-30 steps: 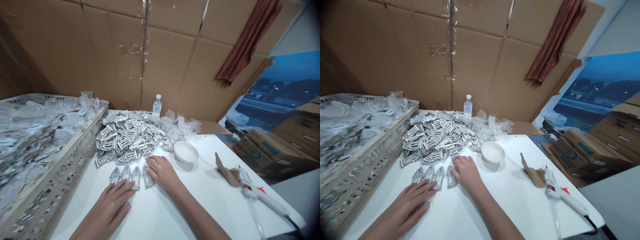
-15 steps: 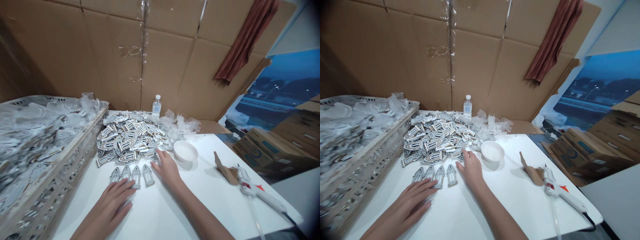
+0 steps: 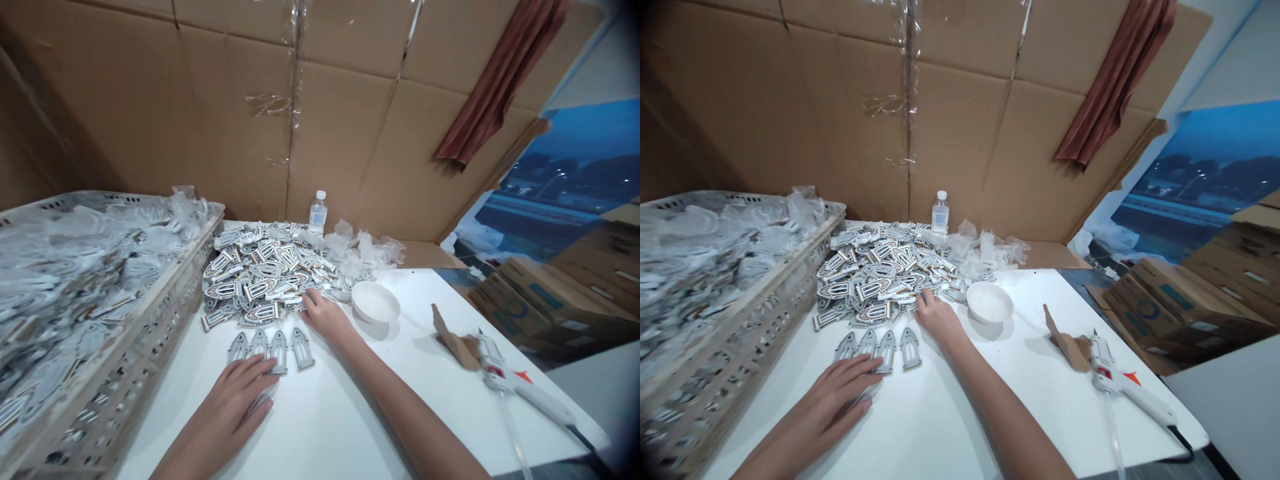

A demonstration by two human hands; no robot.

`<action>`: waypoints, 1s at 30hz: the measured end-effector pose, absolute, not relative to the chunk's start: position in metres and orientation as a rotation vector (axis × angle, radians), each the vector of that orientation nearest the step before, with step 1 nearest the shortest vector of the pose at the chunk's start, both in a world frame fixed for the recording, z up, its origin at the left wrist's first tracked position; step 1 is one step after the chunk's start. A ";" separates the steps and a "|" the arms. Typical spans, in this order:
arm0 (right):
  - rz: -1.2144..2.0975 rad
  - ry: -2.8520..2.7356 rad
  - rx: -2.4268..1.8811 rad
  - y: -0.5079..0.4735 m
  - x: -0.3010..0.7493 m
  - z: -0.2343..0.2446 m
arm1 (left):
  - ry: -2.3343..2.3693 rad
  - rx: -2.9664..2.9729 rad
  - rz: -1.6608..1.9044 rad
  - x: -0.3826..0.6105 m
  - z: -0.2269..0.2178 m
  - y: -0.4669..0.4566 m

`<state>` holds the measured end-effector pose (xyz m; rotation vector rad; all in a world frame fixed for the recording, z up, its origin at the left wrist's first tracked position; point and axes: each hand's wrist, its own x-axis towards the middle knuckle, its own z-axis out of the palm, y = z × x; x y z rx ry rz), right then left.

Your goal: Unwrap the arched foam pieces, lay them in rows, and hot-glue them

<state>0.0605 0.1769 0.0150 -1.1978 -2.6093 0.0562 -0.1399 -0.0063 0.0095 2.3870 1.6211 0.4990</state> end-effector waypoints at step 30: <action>0.360 -2.287 -0.767 0.175 0.094 0.053 | 1.579 2.299 0.646 -0.139 0.014 -0.007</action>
